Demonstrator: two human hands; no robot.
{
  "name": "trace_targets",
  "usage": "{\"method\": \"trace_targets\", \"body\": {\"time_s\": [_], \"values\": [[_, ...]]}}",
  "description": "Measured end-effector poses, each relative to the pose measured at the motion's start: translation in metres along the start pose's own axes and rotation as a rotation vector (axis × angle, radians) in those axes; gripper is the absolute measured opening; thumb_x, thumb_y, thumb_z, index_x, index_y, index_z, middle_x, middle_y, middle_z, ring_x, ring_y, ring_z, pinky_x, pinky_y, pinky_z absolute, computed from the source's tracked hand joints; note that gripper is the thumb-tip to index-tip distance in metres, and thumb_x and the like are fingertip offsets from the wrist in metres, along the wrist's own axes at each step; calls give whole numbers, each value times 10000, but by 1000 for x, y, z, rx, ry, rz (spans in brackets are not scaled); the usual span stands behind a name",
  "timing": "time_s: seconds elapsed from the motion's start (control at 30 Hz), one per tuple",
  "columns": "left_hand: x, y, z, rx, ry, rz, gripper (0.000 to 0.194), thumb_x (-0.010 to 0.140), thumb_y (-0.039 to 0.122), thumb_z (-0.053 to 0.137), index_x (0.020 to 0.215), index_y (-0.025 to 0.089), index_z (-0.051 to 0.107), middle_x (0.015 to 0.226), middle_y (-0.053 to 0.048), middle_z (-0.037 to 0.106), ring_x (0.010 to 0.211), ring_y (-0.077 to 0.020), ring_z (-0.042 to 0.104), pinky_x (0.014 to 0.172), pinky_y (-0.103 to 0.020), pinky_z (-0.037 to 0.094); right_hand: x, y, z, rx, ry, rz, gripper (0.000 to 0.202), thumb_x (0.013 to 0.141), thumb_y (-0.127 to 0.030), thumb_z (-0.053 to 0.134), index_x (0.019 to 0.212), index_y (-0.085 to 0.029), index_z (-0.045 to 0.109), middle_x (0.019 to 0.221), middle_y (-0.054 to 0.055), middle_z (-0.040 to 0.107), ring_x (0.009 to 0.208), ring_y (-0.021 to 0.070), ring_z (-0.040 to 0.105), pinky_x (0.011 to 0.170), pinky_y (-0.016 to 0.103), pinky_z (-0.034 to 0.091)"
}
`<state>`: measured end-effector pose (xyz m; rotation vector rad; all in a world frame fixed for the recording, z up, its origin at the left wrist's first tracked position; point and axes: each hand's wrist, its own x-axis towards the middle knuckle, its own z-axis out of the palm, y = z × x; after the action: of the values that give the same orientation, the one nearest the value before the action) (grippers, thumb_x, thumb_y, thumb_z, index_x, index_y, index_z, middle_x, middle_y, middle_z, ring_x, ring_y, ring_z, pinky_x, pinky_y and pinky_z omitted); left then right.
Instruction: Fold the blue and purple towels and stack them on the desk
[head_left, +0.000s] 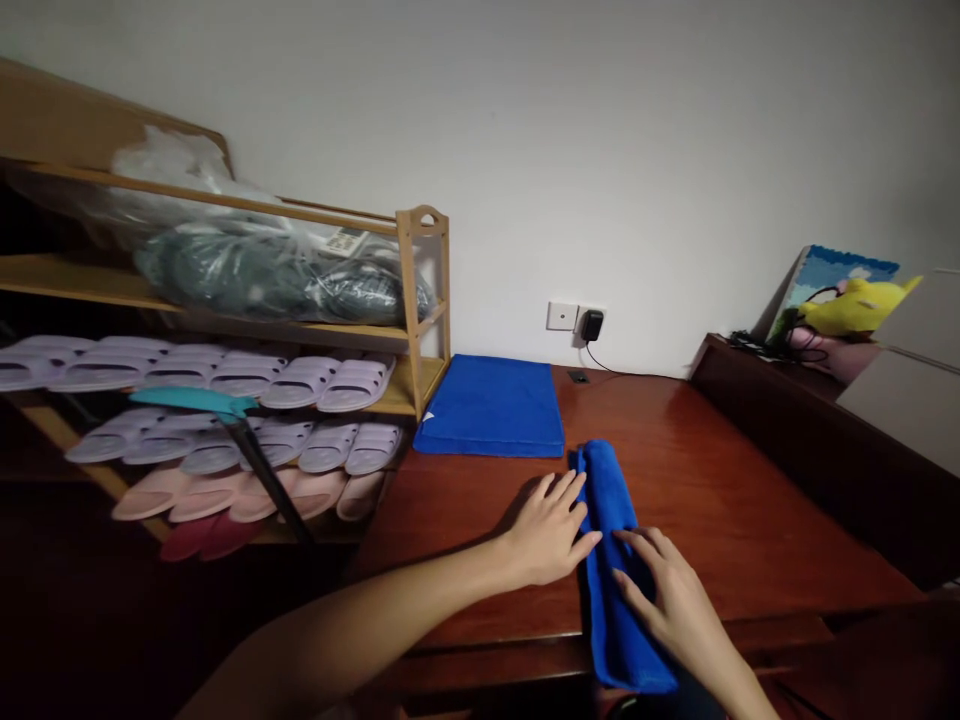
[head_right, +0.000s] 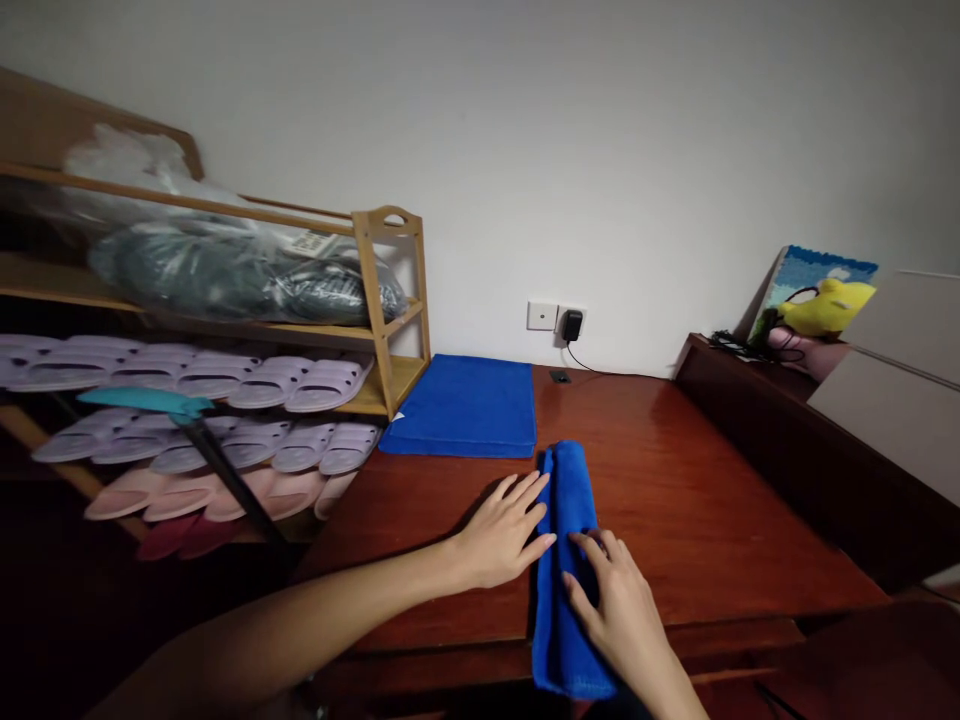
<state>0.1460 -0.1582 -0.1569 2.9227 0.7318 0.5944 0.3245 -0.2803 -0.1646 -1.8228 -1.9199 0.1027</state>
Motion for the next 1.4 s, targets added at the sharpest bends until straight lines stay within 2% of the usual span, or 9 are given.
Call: {"method": "trace_targets", "body": {"time_s": [0.13,0.27,0.47,0.6,0.67,0.77,0.87,0.97,1.4], "values": [[2,1,6,-24,-38,31,549,942,483,347,1330,111,460,1510,-137,279,1408,-266,179,1133,-442,150,1,-8,-8,-58,-21,54,486,894,-458,439,1343,-273,459,1143,94,579,1023,251,581,842,394,507],[-2,-7,14,-81,-211,41,725,915,597,303,1471,139,222,1540,-119,190,1418,-290,114,1121,-506,108,6,-10,-14,-106,-74,32,514,855,-485,502,1325,-277,507,1200,116,557,1063,282,564,856,420,499],[-2,-12,14,-100,-301,25,789,902,667,195,1486,136,177,1546,-123,144,1419,-319,75,1099,-575,62,-13,62,-42,252,-183,161,503,873,-429,460,1310,-180,478,1066,96,651,964,219,624,863,336,502],[-2,-11,15,-99,-291,23,786,901,670,198,1485,143,186,1548,-116,148,1419,-323,60,1094,-587,57,-26,95,-64,348,-214,286,544,855,-502,456,1281,-167,498,1154,123,630,1030,248,614,857,359,520],[-2,-11,16,-96,-283,20,785,901,670,196,1486,146,181,1548,-114,153,1420,-321,58,1094,-585,51,-23,87,-68,255,-111,307,560,854,-543,441,1276,-181,510,1207,131,601,1063,264,597,883,403,509],[-2,-11,18,-91,-284,23,784,903,668,187,1484,142,184,1546,-116,155,1421,-316,58,1098,-579,44,-6,55,-57,49,45,166,574,888,-548,408,1361,-225,444,1394,101,453,1269,253,436,1058,447,357],[-3,-10,16,-74,-289,26,782,904,664,182,1483,139,190,1544,-122,155,1420,-313,70,1099,-577,40,11,24,-32,-108,-106,-29,602,906,-564,383,1440,-291,333,1516,43,253,1391,235,227,1121,475,227],[-4,-8,13,-52,-295,26,785,905,661,177,1480,127,202,1542,-130,152,1420,-313,73,1101,-573,49,16,19,-12,-200,-268,-56,627,905,-606,336,1451,-301,305,1531,36,182,1411,232,146,1124,497,188],[-5,-4,4,-69,-336,10,784,911,646,201,1480,108,210,1538,-132,134,1418,-330,56,1102,-584,34,-22,135,-57,-80,-347,232,628,921,-574,243,1475,-278,248,1525,51,183,1407,206,111,1113,486,182]]}}
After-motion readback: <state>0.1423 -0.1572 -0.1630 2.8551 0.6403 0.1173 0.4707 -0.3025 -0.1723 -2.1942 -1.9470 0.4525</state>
